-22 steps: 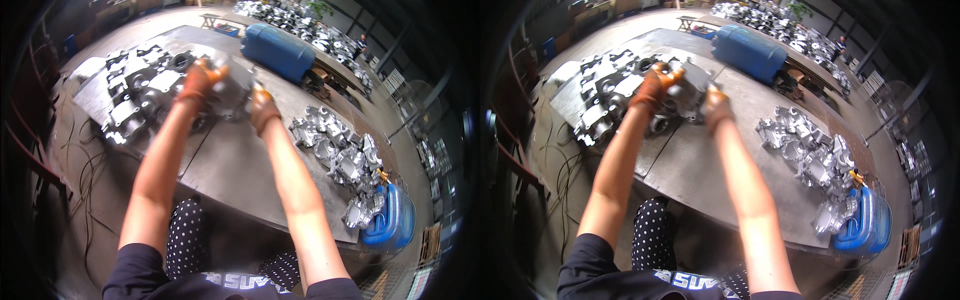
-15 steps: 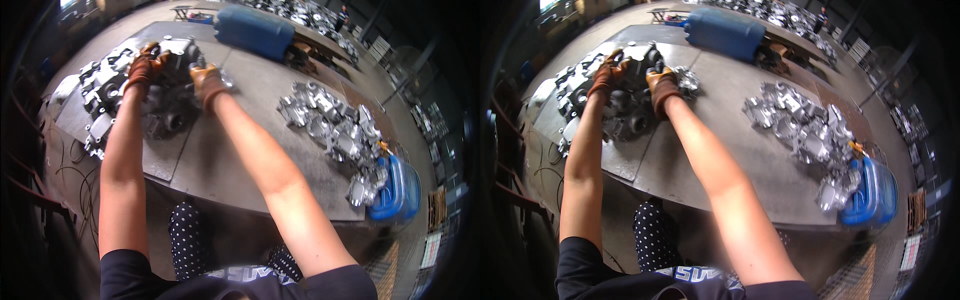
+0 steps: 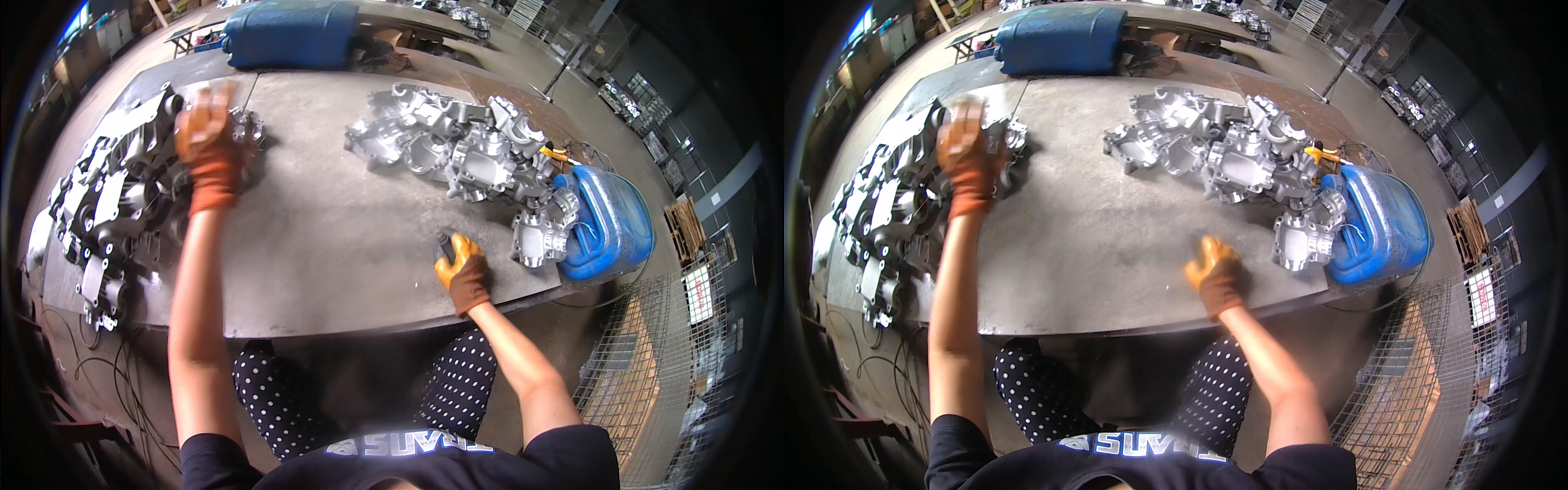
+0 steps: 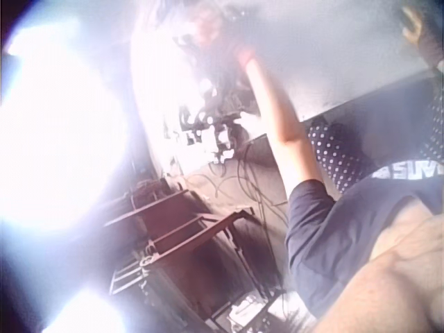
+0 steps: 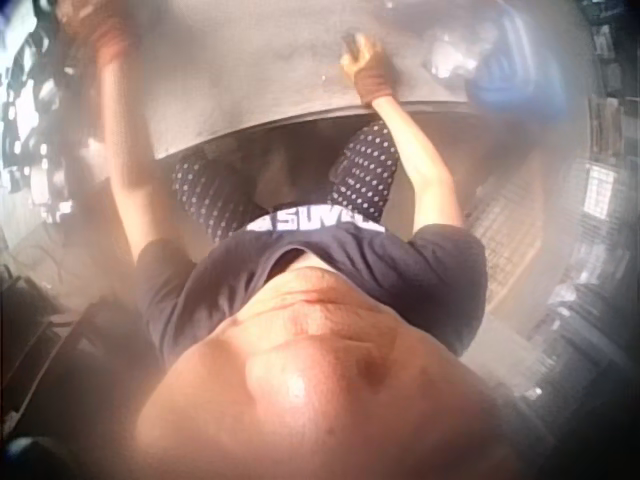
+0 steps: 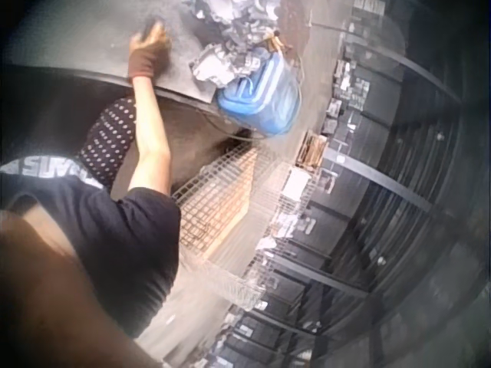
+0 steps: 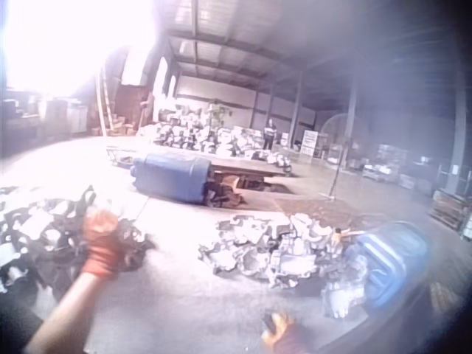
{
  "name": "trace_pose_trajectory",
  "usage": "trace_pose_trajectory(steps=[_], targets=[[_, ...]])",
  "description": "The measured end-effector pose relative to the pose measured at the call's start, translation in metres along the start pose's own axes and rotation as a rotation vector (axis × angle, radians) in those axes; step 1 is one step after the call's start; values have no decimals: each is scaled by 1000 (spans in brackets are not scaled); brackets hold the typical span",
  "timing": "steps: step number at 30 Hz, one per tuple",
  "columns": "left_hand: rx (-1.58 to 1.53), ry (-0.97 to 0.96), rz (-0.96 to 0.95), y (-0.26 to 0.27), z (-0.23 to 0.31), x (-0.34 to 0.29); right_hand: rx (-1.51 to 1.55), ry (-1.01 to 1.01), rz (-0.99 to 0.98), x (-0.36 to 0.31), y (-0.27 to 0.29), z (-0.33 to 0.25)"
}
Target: The person picks up and turns over several silver-colored metal castings one at a time on a metal table, checking different surfaces by hand before setting them back down.
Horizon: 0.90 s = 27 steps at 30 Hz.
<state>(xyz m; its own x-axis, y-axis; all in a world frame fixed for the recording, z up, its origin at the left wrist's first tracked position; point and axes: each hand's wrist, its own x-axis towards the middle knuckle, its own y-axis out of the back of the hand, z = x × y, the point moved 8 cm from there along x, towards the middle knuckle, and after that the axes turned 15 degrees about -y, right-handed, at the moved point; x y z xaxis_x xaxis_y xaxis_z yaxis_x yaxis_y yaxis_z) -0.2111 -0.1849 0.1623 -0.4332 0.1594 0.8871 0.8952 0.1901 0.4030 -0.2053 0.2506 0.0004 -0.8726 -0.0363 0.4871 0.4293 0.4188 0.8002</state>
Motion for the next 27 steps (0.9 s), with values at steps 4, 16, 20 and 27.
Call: trace_pose_trajectory(steps=[4, 16, 20, 27], targets=[[-455, -168, -183, -87, 152, -15, -8, -19, -74, 4, -7, -11], [-417, -65, -680, -72, 205, -66, -111, -104, -90, 9, -10, 0], [-453, -27, -630, -19, 189, -110, -129, -106, -100, 9, -14, -4], [-846, 40, -357, 73, 127, -177, -205, -166, -192, 9, -9, -15]])
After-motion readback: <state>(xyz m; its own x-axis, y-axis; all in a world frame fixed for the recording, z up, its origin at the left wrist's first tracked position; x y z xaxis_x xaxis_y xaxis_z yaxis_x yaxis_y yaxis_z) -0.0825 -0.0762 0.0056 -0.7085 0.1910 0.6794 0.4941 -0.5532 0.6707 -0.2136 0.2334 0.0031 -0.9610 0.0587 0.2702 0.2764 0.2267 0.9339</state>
